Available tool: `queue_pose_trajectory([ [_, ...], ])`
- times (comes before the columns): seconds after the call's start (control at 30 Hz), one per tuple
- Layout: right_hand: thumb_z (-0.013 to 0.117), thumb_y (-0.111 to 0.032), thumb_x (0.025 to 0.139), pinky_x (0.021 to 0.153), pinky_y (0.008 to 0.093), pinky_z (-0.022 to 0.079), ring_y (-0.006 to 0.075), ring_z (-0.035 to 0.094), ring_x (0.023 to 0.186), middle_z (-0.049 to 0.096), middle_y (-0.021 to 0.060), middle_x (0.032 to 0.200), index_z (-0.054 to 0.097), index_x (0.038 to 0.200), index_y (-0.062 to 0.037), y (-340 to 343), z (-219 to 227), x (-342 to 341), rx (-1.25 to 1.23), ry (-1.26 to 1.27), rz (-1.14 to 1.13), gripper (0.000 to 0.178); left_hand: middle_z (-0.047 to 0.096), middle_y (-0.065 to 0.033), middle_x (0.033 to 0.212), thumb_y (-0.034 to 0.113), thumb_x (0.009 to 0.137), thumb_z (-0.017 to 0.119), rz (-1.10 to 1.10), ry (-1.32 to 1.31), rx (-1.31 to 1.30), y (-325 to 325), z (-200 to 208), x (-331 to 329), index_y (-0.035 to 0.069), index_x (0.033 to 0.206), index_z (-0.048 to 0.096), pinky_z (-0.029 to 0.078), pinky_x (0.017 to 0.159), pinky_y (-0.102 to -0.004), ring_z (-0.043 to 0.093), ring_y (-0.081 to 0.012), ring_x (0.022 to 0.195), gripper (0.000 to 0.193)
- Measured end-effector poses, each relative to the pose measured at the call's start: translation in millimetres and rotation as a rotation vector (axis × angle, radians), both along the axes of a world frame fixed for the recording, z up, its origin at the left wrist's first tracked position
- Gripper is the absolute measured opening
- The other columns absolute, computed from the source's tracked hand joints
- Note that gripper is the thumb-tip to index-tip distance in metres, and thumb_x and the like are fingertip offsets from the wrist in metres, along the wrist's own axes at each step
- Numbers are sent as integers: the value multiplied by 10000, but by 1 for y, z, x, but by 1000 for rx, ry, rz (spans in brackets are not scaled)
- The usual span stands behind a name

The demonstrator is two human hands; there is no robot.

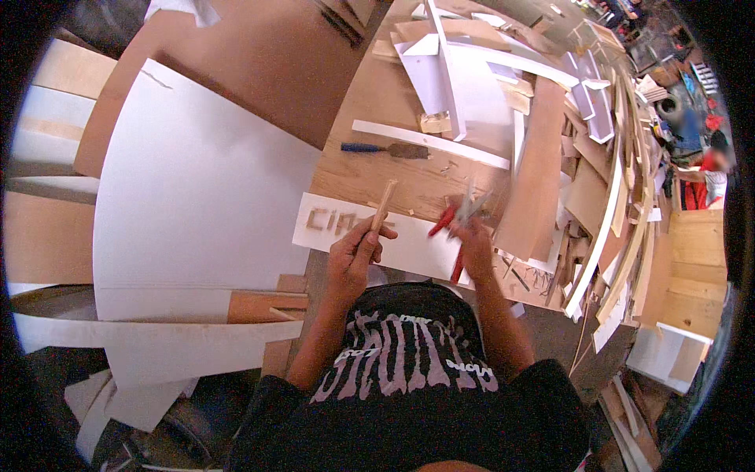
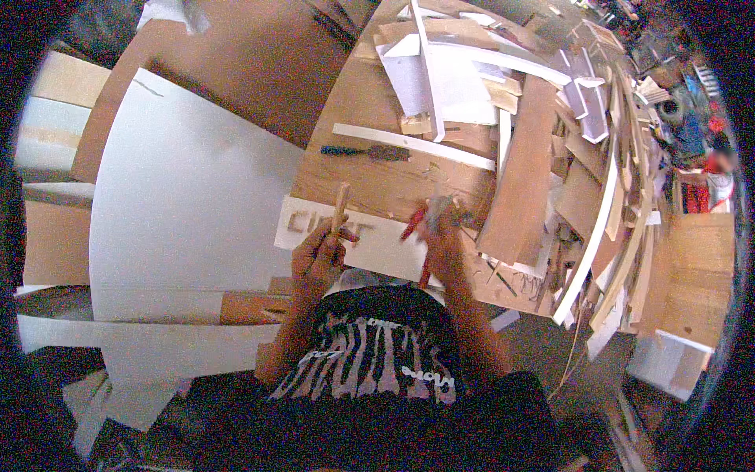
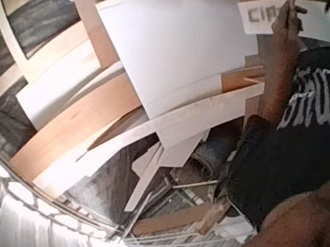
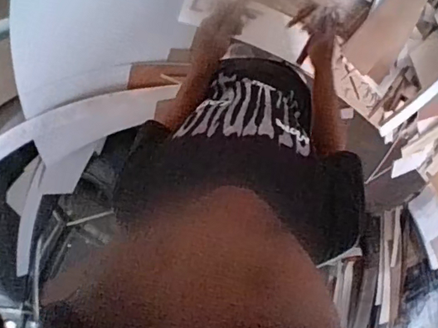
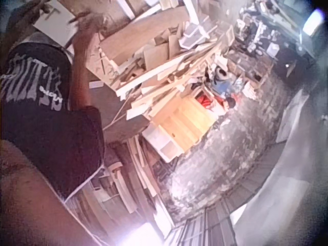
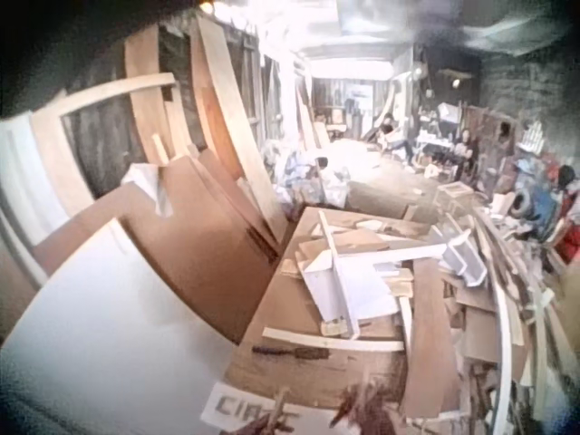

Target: The person constructs wooden letters by cutting small wooden strips using shears and hammering the pieces onto a larger wooden board to form the word 'CIPTA'.

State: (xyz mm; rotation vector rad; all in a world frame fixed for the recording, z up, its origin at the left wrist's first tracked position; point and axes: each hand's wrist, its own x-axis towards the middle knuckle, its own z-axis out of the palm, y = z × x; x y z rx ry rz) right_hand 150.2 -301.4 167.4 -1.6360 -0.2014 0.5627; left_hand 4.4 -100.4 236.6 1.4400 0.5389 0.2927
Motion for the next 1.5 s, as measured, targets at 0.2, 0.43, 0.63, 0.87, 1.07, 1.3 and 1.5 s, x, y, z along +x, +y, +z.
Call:
queue_pose_trajectory([
  [0.2, 738, -214, 904, 989, 317, 470, 179, 621, 1048, 653, 71, 1155, 480, 1435, 4, 22, 20, -122, 61, 433, 186, 630, 596, 16, 772, 179, 1055, 511, -144, 23, 23, 29, 0, -19, 17, 1169, 667, 411, 554, -213, 478, -52, 621, 253],
  [0.43, 815, -96, 815, 1041, 327, 439, 168, 586, 1128, 614, 47, 1209, 478, 1407, -39, 38, 7, -158, 133, 486, 463, 684, 569, 26, 731, 184, 1056, 522, -238, -18, -8, 54, -8, -41, 28, 1162, 672, 388, 537, -202, 476, -43, 607, 241],
  [0.63, 745, -245, 888, 889, 344, 494, 184, 593, 1012, 614, 55, 1101, 527, 1163, -71, 73, 26, -158, 262, 227, 106, 392, 699, -68, 799, 161, 1011, 585, -195, 96, 421, 70, 22, -58, 69, 1144, 690, 488, 568, -289, 576, -109, 572, 193],
  [0.87, 811, -241, 815, 879, 378, 521, 268, 652, 952, 634, 139, 1033, 565, 1195, -6, 83, 55, -133, -140, -556, 242, 509, 722, -157, 846, 180, 932, 698, -100, -93, 599, 83, 35, -75, 82, 1102, 724, 539, 625, -358, 720, -284, 719, 198],
  [1.07, 823, -279, 799, 842, 384, 544, 300, 675, 931, 649, 182, 1024, 588, 1166, 21, 88, 69, -140, -226, -699, 287, 529, 732, -155, 842, 173, 924, 703, -185, -160, 586, 85, 39, -84, 77, 1062, 747, 555, 651, -351, 731, -273, 730, 173],
  [1.3, 812, -274, 810, 791, 379, 547, 296, 670, 815, 660, 153, 908, 608, 1105, 26, 91, 67, -143, -266, -653, 245, 468, 740, -154, 884, 179, 932, 690, -196, -153, 579, 85, 45, -83, 74, 1086, 744, 565, 674, -357, 736, -282, 756, 193],
  [1.5, 787, -233, 821, 715, 369, 505, 278, 608, 736, 622, 143, 857, 586, 1030, 2, 87, 73, -141, -331, -480, 243, 374, 736, -167, 880, 188, 936, 685, -233, -101, 665, 80, 41, -70, 73, 1077, 743, 565, 676, -369, 734, -292, 757, 191],
])
